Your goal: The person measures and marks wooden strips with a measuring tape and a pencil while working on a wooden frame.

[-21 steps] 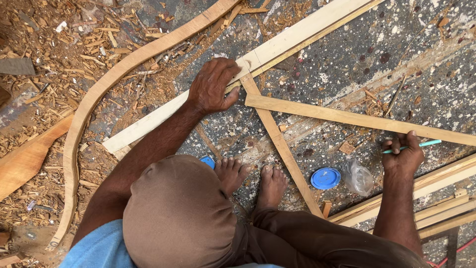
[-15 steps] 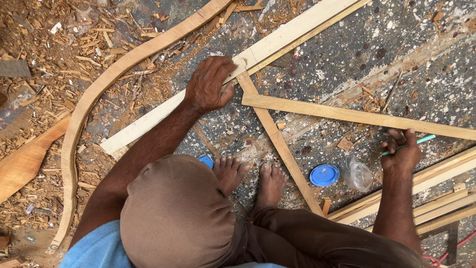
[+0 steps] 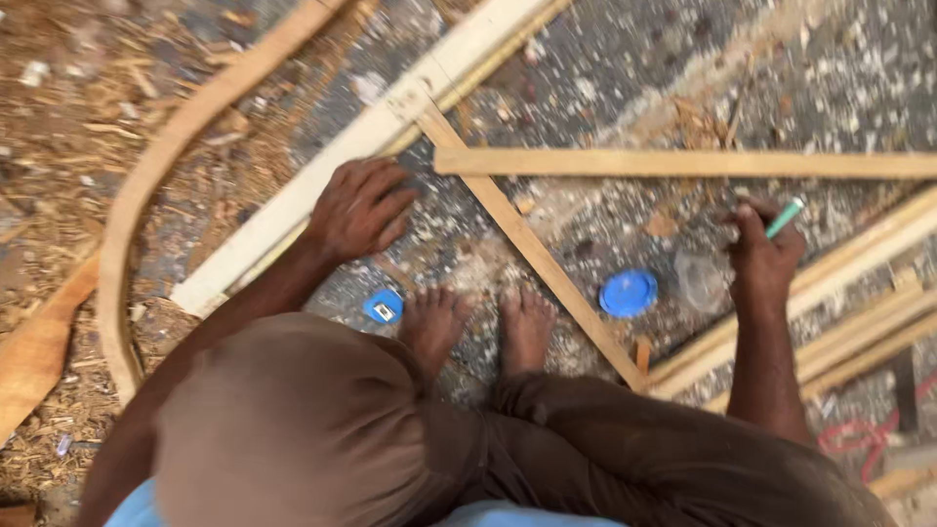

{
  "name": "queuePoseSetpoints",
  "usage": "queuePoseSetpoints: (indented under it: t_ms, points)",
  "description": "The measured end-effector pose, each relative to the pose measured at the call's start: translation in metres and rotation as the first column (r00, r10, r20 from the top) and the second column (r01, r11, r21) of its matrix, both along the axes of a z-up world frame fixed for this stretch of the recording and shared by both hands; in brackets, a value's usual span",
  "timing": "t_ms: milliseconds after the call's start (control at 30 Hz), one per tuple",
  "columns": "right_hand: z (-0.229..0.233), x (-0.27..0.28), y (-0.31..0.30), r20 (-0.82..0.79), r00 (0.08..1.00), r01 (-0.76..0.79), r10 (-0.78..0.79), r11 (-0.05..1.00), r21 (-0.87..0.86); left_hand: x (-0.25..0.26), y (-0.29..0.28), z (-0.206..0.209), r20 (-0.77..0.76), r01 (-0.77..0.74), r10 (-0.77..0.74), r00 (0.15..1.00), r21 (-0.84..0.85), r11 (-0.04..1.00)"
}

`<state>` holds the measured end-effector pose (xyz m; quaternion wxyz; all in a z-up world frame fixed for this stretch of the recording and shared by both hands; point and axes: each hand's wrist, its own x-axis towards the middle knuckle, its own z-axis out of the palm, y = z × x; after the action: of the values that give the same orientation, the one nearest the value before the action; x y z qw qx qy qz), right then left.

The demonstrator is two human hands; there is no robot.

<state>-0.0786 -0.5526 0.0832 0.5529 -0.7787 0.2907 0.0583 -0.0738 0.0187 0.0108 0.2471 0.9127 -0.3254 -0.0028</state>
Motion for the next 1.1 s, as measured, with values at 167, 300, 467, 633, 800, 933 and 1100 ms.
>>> queuePoseSetpoints:
  t_ms: [167, 300, 467, 633, 800, 933, 1100]
  points:
    - [0.017, 0.004, 0.020, -0.134, 0.989, -0.091, 0.063, 0.972, -0.215, -0.051, 0.010, 0.040, -0.169, 0.073, -0.074, 0.983, -0.010, 0.997]
    - [0.022, 0.002, 0.038, -0.211, 0.976, -0.108, 0.059, 0.967, -0.230, -0.095, 0.013, 0.067, -0.323, -0.061, 0.034, 0.946, -0.074, 0.995]
    - [0.024, 0.006, 0.045, -0.184, 0.968, -0.213, 0.170, 0.946, -0.245, -0.122, 0.007, 0.065, -0.499, -0.333, 0.206, 0.841, -0.179, 0.926]
    - [0.018, -0.005, 0.041, -0.154, 0.947, -0.312, 0.281, 0.916, -0.250, -0.122, -0.004, 0.041, -0.709, -0.595, 0.273, 0.651, -0.253, 0.763]
    - [0.006, -0.010, 0.051, -0.250, 0.917, -0.359, 0.309, 0.915, -0.185, -0.080, -0.024, 0.029, -0.891, -0.655, 0.056, 0.451, -0.288, 0.698]
    - [-0.004, -0.006, 0.079, -0.172, 0.809, -0.581, 0.562, 0.719, -0.381, -0.032, -0.045, 0.043, -0.723, -0.265, -0.023, 0.690, -0.282, 0.922]
    - [-0.021, 0.028, 0.119, -0.499, 0.527, -0.773, 0.688, 0.144, -0.618, 0.005, -0.099, 0.057, -0.577, -0.003, -0.215, 0.788, -0.353, 0.936]
